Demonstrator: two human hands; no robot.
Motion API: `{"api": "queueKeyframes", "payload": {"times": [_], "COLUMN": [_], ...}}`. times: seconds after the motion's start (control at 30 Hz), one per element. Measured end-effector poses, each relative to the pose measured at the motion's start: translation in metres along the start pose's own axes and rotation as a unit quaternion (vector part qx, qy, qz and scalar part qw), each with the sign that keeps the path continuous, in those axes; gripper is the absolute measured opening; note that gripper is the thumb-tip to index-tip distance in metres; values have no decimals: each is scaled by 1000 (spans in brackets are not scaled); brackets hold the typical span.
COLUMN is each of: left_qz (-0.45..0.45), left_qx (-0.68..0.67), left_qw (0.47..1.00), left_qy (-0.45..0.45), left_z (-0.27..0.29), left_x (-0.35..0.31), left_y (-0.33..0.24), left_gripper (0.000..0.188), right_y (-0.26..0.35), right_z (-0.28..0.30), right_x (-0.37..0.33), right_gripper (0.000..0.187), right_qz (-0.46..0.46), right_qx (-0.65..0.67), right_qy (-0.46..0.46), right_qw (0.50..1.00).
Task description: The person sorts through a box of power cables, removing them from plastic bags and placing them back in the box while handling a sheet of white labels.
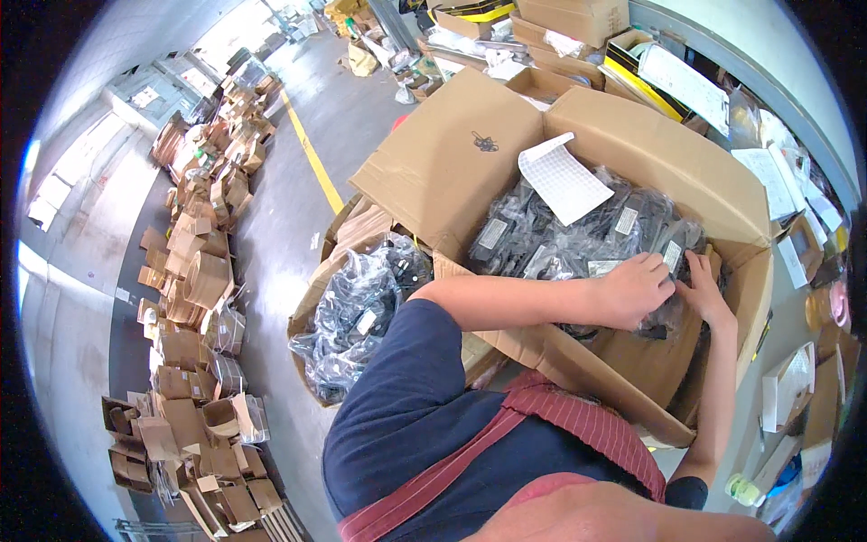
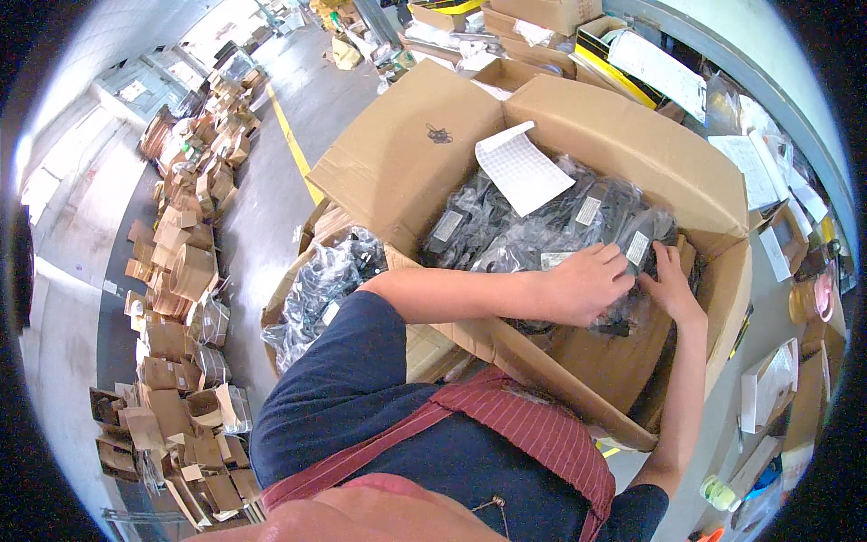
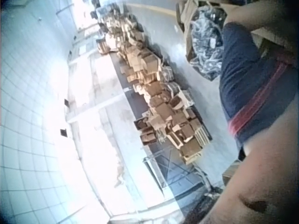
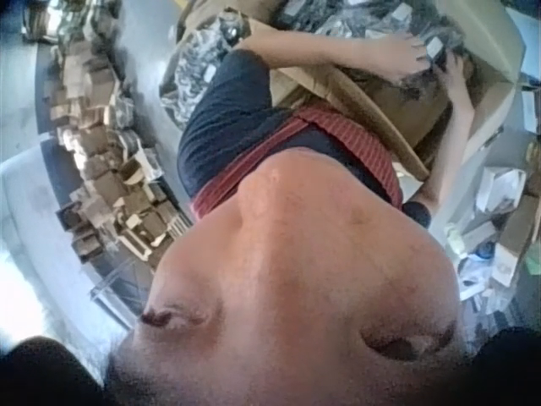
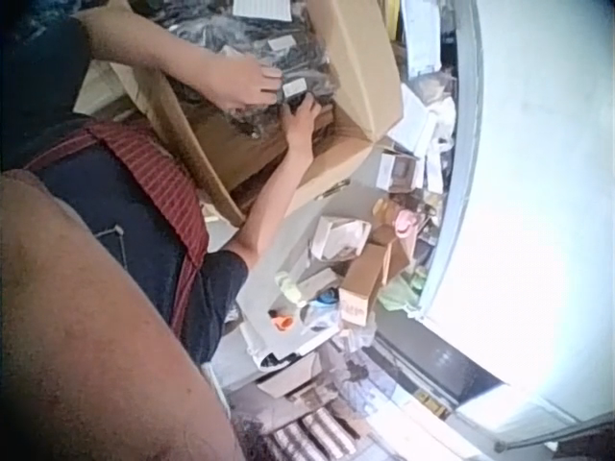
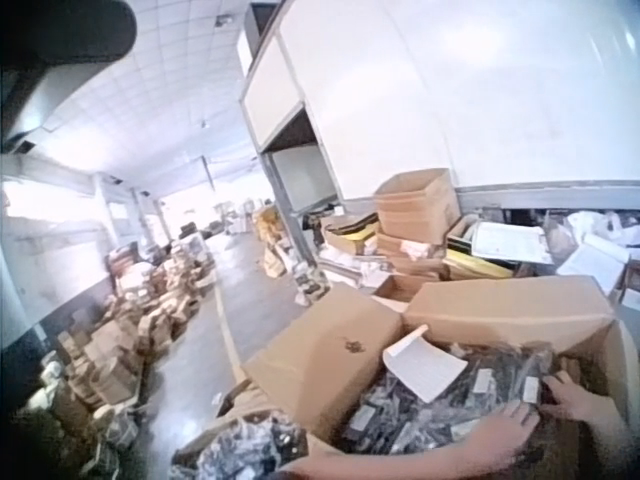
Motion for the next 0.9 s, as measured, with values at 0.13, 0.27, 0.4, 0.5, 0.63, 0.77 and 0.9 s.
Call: {"api": "queueKeyframes", "payload": {"times": [0.13,0.27,0.4,0.5,0.63,0.77,0.9], "left_qz": [51,63,35,37,63,108,130], "left_qx": [26,79,59,31,-13,0,14], "left_qw": [996,994,998,999,997,994,972], "left_qy": [-63,-30,-1,-25,-31,28,193], "left_z": [1,-8,-10,-19,-21,-18,-19], "left_x": [2,0,1,4,9,3,-2], "left_y": [2,13,17,19,22,27,38], "left_gripper": [47,40,24,21,24,32,45], "right_y": [-1,-4,5,0,-9,-4,2], "right_z": [-2,-1,1,1,1,1,4], "right_x": [-1,2,2,-2,-7,-2,-1], "right_gripper": [74,75,76,76,73,71,72], "right_qz": [-12,-16,-11,0,16,50,20], "right_qx": [4,-16,-28,-35,-34,-45,7], "right_qy": [-24,-6,21,17,12,18,30], "right_qw": [1000,1000,999,999,999,998,999]}}
Point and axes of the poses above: each hand's wrist, its own x-axis towards the middle knuckle, its own z-axis out of the back of the hand, y = z × x, the point moved 3 cm from there along x, towards the middle knuckle
